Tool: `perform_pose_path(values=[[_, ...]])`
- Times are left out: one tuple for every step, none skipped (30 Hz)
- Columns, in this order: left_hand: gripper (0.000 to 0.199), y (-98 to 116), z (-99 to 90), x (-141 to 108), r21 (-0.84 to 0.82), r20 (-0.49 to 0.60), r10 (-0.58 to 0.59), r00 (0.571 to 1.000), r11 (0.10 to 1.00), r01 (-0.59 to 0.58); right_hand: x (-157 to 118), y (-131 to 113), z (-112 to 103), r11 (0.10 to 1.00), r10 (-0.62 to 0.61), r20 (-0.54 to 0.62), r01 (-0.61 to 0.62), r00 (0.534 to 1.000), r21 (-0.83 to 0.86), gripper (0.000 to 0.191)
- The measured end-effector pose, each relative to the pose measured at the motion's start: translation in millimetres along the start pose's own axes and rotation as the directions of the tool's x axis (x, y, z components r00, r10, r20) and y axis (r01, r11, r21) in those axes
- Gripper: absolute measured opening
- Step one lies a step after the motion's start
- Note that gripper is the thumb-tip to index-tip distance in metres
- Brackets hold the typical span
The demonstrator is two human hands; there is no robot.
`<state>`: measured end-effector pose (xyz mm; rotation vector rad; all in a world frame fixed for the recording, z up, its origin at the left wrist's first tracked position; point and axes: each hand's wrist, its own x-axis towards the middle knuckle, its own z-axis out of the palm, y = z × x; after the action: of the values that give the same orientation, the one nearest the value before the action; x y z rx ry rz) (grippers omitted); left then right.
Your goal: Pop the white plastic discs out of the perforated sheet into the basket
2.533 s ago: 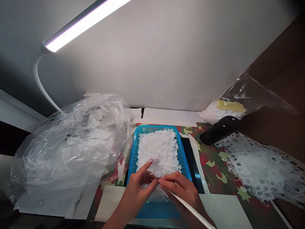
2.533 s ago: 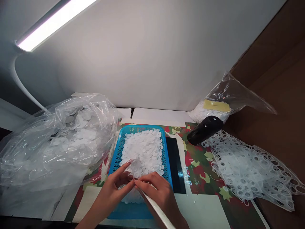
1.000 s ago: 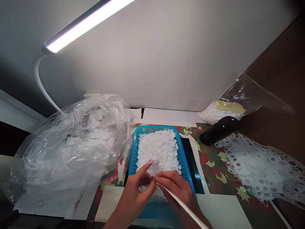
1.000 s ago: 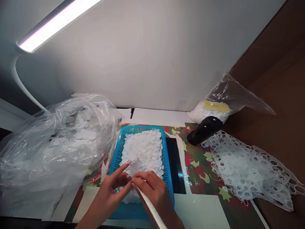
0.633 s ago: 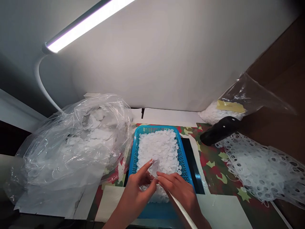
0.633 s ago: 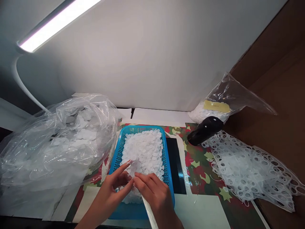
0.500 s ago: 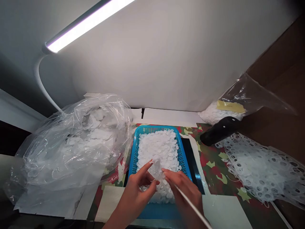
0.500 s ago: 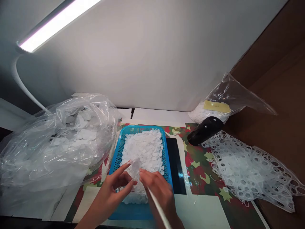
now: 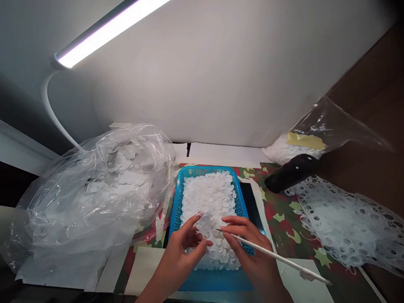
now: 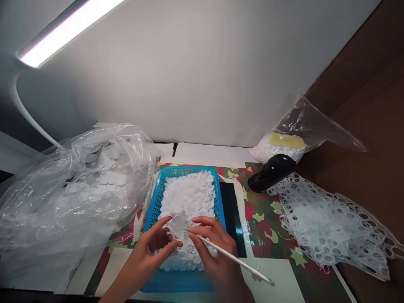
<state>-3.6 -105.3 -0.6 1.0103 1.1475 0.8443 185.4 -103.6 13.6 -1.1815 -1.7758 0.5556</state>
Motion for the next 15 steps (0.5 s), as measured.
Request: perform_pose_path(values=[[0.055, 1, 0.4, 0, 0.001, -0.001, -0.001, 1.000, 1.000, 0.001, 0, -1, 2, 0.999, -0.009, 0.013, 0.009, 1.000, 0.031, 0.015], [0.056, 1, 0.6, 0, 0.003, -0.004, -0.003, 1.000, 1.000, 0.003, 1, -2, 4, 0.998, -0.018, 0.023, 0.017, 1.000, 0.056, 0.015], [0.056, 2, 0.8, 0, 0.004, -0.007, -0.008, 1.000, 1.000, 0.008, 1, -2, 6, 0.997, -0.026, 0.033, 0.023, 0.999, 0.079, 0.016], [0.056, 2, 0.9, 0, 0.002, -0.010, -0.013, 1.000, 1.000, 0.013, 1, -3, 7, 0.995, -0.028, 0.042, 0.024, 0.999, 0.099, 0.016], [0.056, 2, 0.9, 0, 0.000, -0.009, -0.019, 1.000, 1.000, 0.019, 1, -3, 9, 0.993, -0.027, 0.052, 0.020, 0.998, 0.115, 0.017], [0.056, 2, 0.8, 0, -0.003, -0.008, -0.022, 1.000, 1.000, 0.022, 2, -2, 10, 0.992, -0.024, 0.061, 0.016, 0.998, 0.129, 0.017], [0.057, 2, 0.7, 0, -0.004, -0.004, -0.022, 1.000, 1.000, 0.022, 2, -2, 12, 0.990, -0.023, 0.070, 0.014, 0.997, 0.137, 0.017], [0.058, 2, 0.5, 0, -0.004, 0.000, -0.021, 1.000, 1.000, 0.021, 2, -2, 13, 0.990, -0.023, 0.079, 0.012, 0.997, 0.140, 0.017], [0.058, 1, 0.2, 0, -0.003, 0.004, -0.019, 1.000, 1.000, 0.019, 3, -2, 13, 0.990, -0.023, 0.087, 0.011, 0.996, 0.139, 0.017], [0.059, 1, -0.1, 0, -0.001, 0.007, -0.017, 1.000, 1.000, 0.017, 3, -1, 14, 0.991, -0.025, 0.092, 0.012, 0.995, 0.135, 0.017], [0.060, 0, -0.5, 0, 0.002, 0.011, -0.017, 1.000, 1.000, 0.017, 3, -1, 15, 0.991, -0.027, 0.094, 0.015, 0.995, 0.130, 0.017], [0.060, -1, -0.9, 0, 0.006, 0.013, -0.017, 1.000, 1.000, 0.017, 3, -1, 15, 0.992, -0.030, 0.094, 0.018, 0.995, 0.124, 0.017], [0.060, -2, -1.3, 0, 0.011, 0.017, -0.020, 1.000, 1.000, 0.020, 3, -1, 16, 0.993, -0.032, 0.093, 0.021, 0.995, 0.117, 0.016], [0.059, -2, -1.6, 0, 0.014, 0.021, -0.021, 1.000, 1.000, 0.021, 3, 0, 17, 0.994, -0.033, 0.090, 0.024, 0.995, 0.107, 0.015], [0.059, -3, -1.9, 0, 0.013, 0.029, -0.021, 0.999, 1.000, 0.020, 3, 0, 18, 0.996, -0.038, 0.091, 0.030, 0.995, 0.089, 0.015]])
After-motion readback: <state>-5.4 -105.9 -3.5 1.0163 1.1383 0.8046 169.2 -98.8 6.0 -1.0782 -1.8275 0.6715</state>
